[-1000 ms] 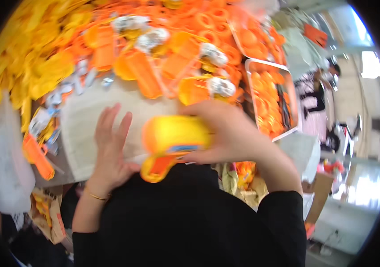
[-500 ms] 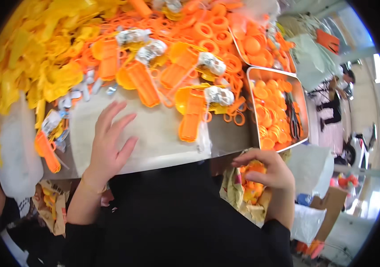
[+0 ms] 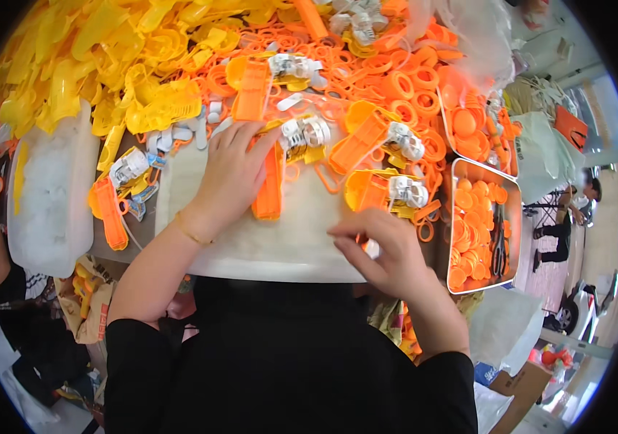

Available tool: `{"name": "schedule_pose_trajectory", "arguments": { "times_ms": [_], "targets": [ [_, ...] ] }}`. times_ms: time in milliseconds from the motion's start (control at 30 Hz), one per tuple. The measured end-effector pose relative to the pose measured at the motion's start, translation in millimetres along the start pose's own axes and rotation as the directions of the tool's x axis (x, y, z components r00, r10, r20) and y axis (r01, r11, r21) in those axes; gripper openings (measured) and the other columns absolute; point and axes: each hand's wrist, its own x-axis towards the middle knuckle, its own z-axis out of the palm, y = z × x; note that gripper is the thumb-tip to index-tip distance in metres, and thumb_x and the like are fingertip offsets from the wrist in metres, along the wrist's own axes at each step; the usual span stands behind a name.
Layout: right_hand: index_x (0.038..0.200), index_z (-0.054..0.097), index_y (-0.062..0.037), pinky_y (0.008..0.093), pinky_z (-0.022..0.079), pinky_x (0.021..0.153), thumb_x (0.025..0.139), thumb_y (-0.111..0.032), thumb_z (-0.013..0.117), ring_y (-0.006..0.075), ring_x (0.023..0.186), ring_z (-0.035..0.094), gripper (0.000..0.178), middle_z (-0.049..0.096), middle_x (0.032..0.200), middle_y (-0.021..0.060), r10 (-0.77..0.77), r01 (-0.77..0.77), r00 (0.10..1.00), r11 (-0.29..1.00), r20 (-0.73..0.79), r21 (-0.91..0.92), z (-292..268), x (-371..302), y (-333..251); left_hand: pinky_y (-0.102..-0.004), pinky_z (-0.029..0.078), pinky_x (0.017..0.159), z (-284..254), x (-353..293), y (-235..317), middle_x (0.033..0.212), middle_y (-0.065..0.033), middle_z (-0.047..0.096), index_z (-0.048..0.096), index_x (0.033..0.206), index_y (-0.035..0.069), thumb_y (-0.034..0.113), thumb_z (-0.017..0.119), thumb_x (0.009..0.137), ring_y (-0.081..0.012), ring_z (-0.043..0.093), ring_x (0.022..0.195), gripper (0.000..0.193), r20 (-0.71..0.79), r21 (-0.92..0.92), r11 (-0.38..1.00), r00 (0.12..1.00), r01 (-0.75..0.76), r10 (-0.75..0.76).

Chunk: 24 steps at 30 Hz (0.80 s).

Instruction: Assembling, labeling, and organizing plastic toy components at a factory workbench.

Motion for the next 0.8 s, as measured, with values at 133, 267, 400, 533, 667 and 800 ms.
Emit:
{"name": "schedule_pose_trajectory", "arguments": {
  "times_ms": [133, 267, 400, 533, 667, 800],
  "targets": [
    [0.093, 0.061, -0.0052, 0.031, 0.052, 0.07, 0.079, -0.001, 0.062, 0.0254, 0.081, 0.062, 0.014, 0.061, 0.091, 0.0097, 0.035, -0.027, 0.988, 0.998, 0.149, -0.058, 40.0, -4.0, 14.0, -0.0421, 0.034, 0.096, -22.7, -28.9, -7.7, 0.122, -0.0103, 0.05, 0.054, 0.123, 0.009, 0.002, 0.058, 0.074, -0.0279, 0.044, 0.116, 0.05, 0.013, 0.011, 0.998, 0.998, 0.058, -0.058],
    [0.096, 0.058, -0.0066, 0.0325, 0.052, 0.07, 0.073, -0.001, 0.062, 0.025, 0.082, 0.06, 0.024, 0.058, 0.098, 0.0089, -0.349, 0.4, 0.9, 0.898, 0.261, -0.18, 78.1, 37.7, 11.5, -0.0426, 0.034, 0.099, -29.6, -45.2, -15.7, 0.128, -0.0087, 0.048, 0.053, 0.124, 0.011, 0.001, 0.057, 0.074, -0.0299, 0.044, 0.118, 0.05, 0.05, -0.061, 0.997, 0.998, 0.038, -0.035],
    [0.088, 0.06, -0.0076, 0.0326, 0.05, 0.067, 0.069, -0.004, 0.067, 0.0227, 0.076, 0.059, 0.021, 0.057, 0.091, 0.0066, -0.472, 0.543, 0.802, 0.831, 0.366, -0.119, 85.5, 56.4, -0.2, -0.0432, 0.036, 0.1, -21.1, -58.0, -24.5, 0.131, -0.0097, 0.046, 0.053, 0.124, 0.011, 0.002, 0.059, 0.075, -0.0318, 0.043, 0.118, 0.051, -0.013, -0.118, 0.992, 0.999, 0.046, -0.048],
    [0.084, 0.063, -0.0089, 0.033, 0.049, 0.065, 0.07, -0.006, 0.071, 0.0225, 0.073, 0.058, 0.016, 0.06, 0.08, 0.0057, -0.495, 0.511, 0.856, 0.854, 0.149, -0.096, 80.7, 87.4, -5.6, -0.042, 0.038, 0.098, -48.9, -74.3, -19.3, 0.126, -0.0109, 0.05, 0.055, 0.12, 0.01, 0.006, 0.063, 0.075, -0.0311, 0.046, 0.116, 0.045, -0.156, -0.259, 0.957, 0.973, 0.128, -0.172],
    [0.085, 0.065, -0.0089, 0.0324, 0.047, 0.064, 0.071, -0.004, 0.071, 0.0216, 0.07, 0.059, 0.016, 0.062, 0.077, 0.0048, -0.351, 0.411, 0.906, 0.862, 0.236, -0.298, 81.3, 91.9, 0.3, -0.0373, 0.042, 0.092, -135.7, -90.7, -55.8, 0.114, -0.0109, 0.056, 0.059, 0.108, 0.007, 0.006, 0.062, 0.076, -0.0283, 0.052, 0.108, 0.033, -0.113, -0.244, 0.899, 0.91, 0.364, -0.399],
    [0.085, 0.065, -0.0078, 0.0319, 0.047, 0.063, 0.071, -0.003, 0.071, 0.0208, 0.07, 0.059, 0.016, 0.062, 0.077, 0.0056, -0.345, 0.376, 0.923, 0.903, 0.171, -0.206, 88.8, 88.7, -7.0, -0.0355, 0.047, 0.079, -205.0, -128.2, -151.5, 0.093, -0.0129, 0.06, 0.058, 0.101, 0.004, 0.003, 0.06, 0.076, -0.0303, 0.057, 0.088, 0.025, -0.037, 0.324, 0.804, 0.856, 0.499, -0.516]
  ]
}}
